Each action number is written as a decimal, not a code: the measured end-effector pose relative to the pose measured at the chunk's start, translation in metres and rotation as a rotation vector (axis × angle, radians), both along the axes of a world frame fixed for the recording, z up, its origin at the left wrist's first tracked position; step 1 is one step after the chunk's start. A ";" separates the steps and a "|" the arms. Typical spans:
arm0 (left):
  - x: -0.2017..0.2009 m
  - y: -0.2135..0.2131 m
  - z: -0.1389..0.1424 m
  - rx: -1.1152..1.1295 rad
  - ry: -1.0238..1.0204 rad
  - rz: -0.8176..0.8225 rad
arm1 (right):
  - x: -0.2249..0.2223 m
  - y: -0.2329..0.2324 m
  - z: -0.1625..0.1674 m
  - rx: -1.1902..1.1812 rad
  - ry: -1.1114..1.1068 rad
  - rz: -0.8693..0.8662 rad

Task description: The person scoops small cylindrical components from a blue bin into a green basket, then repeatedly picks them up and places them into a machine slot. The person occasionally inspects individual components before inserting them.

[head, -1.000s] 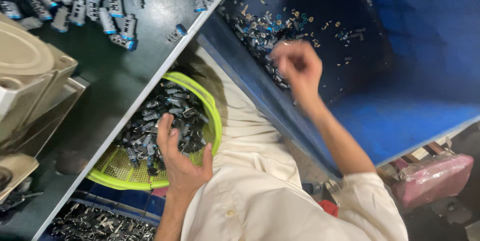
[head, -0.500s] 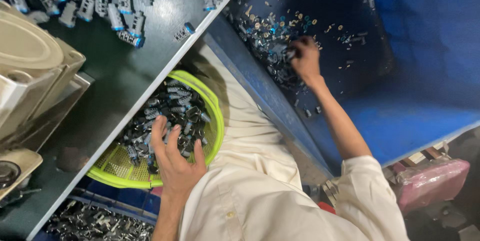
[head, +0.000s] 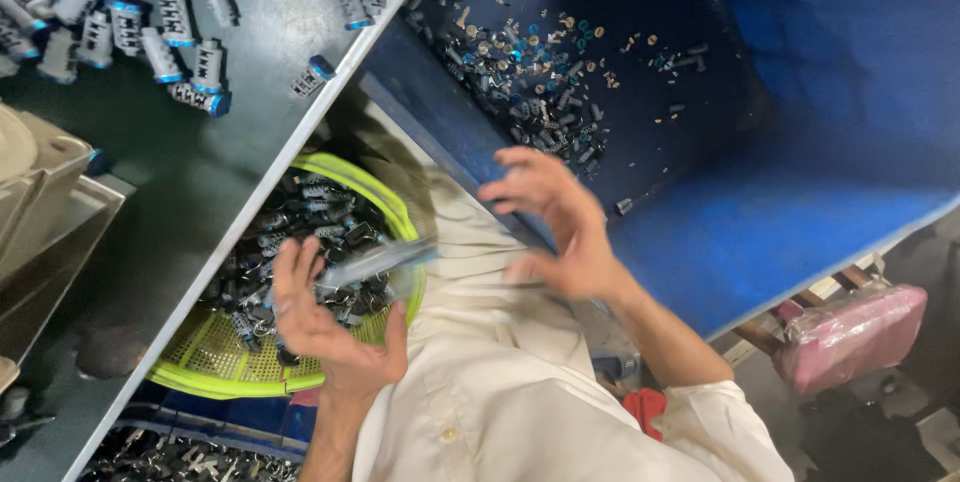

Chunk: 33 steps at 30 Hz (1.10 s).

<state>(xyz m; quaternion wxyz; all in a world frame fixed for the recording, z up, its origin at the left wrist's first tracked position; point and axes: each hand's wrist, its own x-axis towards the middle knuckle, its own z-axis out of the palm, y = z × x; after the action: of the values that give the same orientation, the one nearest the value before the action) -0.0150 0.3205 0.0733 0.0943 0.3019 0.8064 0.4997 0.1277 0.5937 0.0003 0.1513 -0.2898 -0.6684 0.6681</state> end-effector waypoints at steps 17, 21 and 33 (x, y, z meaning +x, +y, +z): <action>0.006 -0.017 -0.006 -0.109 -0.018 0.079 | 0.033 0.041 -0.148 0.644 -0.667 0.255; 0.005 -0.017 -0.005 -0.165 0.042 0.039 | 0.049 0.056 -0.141 0.503 -0.418 0.036; -0.004 -0.008 -0.002 -0.068 0.029 -0.005 | 0.002 -0.003 0.050 0.027 0.066 0.056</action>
<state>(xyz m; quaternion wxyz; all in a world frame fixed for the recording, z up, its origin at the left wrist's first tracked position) -0.0189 0.3128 0.0714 0.0941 0.3080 0.8234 0.4672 0.1300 0.5909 0.0506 0.1583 -0.2465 -0.6798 0.6723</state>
